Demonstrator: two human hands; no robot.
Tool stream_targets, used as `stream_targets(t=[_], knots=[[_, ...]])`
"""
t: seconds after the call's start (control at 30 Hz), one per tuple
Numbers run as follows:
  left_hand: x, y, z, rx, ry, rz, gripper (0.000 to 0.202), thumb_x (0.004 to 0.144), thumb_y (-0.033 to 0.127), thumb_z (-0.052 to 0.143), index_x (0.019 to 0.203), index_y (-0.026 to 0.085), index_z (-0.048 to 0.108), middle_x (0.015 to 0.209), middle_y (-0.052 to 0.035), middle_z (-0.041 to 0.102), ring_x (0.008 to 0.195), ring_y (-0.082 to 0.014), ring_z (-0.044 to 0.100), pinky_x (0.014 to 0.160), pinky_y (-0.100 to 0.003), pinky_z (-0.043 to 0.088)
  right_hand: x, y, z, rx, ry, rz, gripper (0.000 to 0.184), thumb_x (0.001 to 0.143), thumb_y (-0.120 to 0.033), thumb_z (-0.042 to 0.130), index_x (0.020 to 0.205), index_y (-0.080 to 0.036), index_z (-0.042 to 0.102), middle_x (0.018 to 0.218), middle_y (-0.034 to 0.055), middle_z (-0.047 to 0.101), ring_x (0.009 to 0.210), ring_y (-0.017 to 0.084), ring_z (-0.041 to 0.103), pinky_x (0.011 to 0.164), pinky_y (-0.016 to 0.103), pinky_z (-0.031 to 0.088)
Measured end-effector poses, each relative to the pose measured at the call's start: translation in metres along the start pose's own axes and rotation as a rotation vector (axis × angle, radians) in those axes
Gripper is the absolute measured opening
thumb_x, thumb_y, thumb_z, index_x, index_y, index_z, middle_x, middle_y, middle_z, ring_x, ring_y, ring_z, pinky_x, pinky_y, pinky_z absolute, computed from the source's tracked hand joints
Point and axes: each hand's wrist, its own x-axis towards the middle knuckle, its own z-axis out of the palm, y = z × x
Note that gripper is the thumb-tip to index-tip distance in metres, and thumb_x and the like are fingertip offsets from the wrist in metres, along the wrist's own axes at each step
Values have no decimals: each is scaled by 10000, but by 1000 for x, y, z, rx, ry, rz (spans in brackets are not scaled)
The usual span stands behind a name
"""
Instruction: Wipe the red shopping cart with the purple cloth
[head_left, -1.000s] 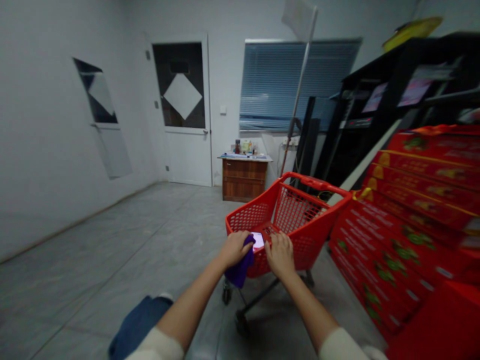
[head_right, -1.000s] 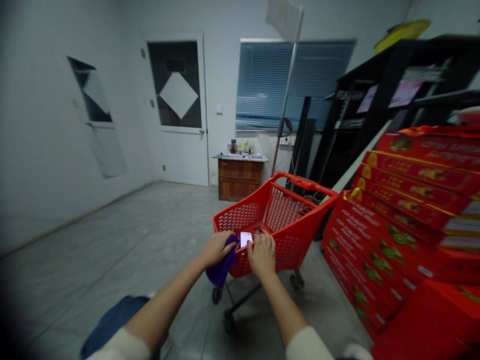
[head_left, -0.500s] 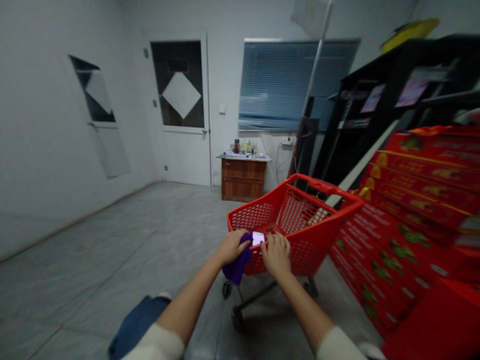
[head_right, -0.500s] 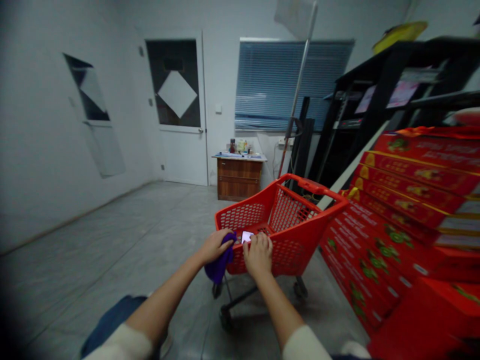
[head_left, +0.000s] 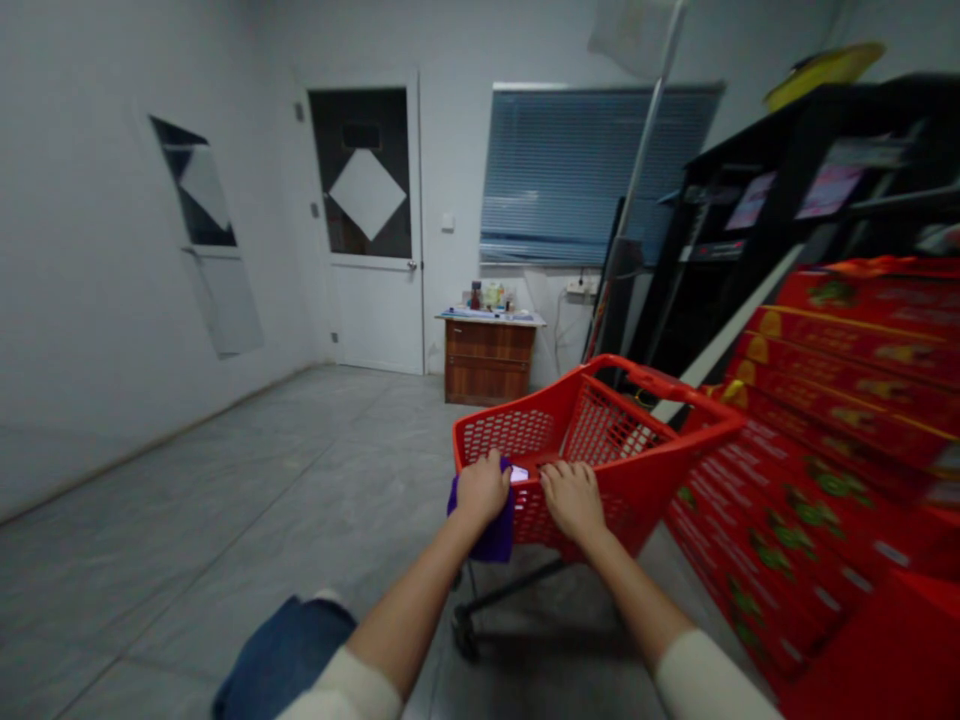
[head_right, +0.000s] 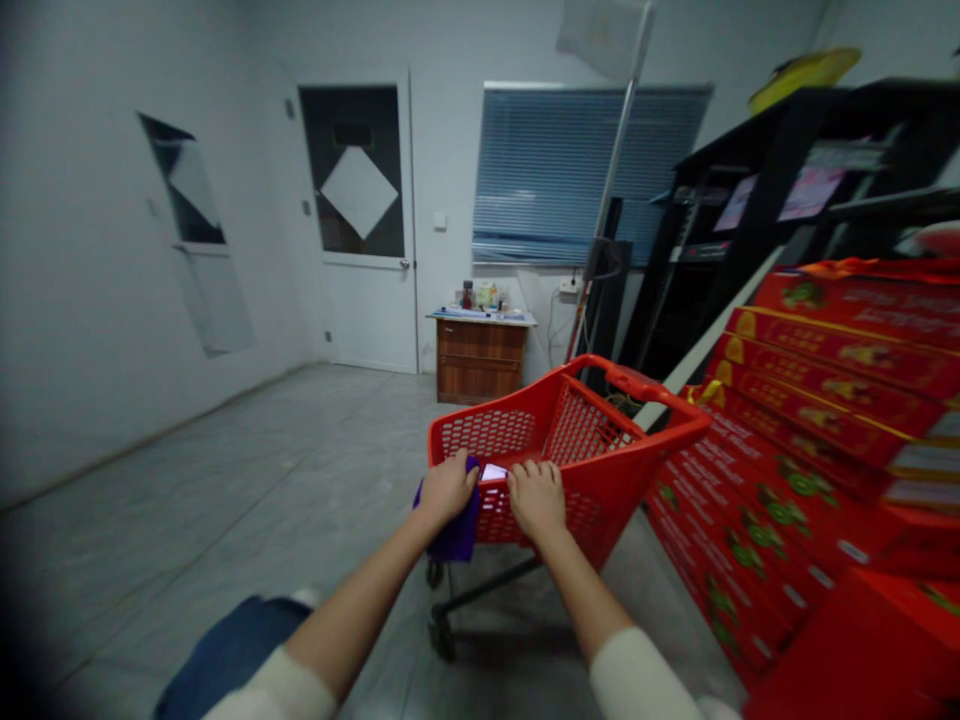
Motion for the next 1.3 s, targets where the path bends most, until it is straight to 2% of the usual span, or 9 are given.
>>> stream_targets(t=[0.13,0.27,0.4,0.53,0.67,0.93,1.07,1.17,1.3], knots=[[4,14,0,-43,19,-20,345,939,359,445,1194,127,455,1081,-165,690,1013,-281,674,842,-350,487,0,-2,-1,22,-9,-5,383,1015,-341,317,1097,-243,678,1105,66,685,1063,229,542,1041,386,253],[5,-17,-9,-110,-62,75,257,934,330,453,1149,192,478,1122,-111,689,1035,-231,665,862,-308,470,2,-2,0,59,-13,-22,382,1016,-336,312,1096,-263,678,1114,49,683,1083,220,537,1071,382,239],[-1,-41,-8,-111,22,76,224,958,358,430,1116,223,515,1125,-75,685,1047,-202,650,891,-285,456,4,-10,4,85,-10,2,374,1011,-342,320,1108,-280,676,1120,41,683,1095,219,530,1097,396,216],[-1,-21,1,-22,94,-28,277,968,379,407,1141,190,514,1090,-103,684,1026,-234,657,877,-315,466,6,-18,7,84,0,25,374,1006,-354,323,1088,-280,680,1122,48,681,1102,219,523,1115,403,192],[8,-1,1,-43,38,22,378,941,477,461,1171,180,500,1128,-121,673,1058,-255,650,879,-332,471,6,-19,8,79,9,28,369,1011,-350,326,1050,-264,683,1106,55,676,1097,210,523,1127,402,171],[15,-36,-7,-183,-71,113,345,951,444,459,1217,238,536,1186,-64,677,1115,-202,629,948,-302,452,8,-15,16,141,35,16,330,1004,-329,363,1042,-265,685,1067,42,678,1090,209,526,1132,406,182],[14,-10,-1,-54,-25,-12,373,969,434,405,1220,186,524,1165,-122,676,1079,-245,650,904,-339,479,7,-20,17,151,55,26,335,1001,-333,372,1057,-272,696,1089,57,683,1094,225,529,1117,419,199],[15,12,1,-6,-26,11,371,968,434,400,1221,193,524,1179,-127,669,1078,-255,653,893,-348,484,9,-17,13,149,18,5,342,1002,-332,370,1095,-271,694,1098,64,687,1075,228,542,1079,415,240],[18,6,-5,-67,-89,83,372,959,472,419,1234,250,538,1167,-77,691,1091,-226,651,918,-325,470,15,4,5,124,-39,-81,350,999,-324,371,1109,-259,697,1076,78,692,1032,226,555,980,388,303]])
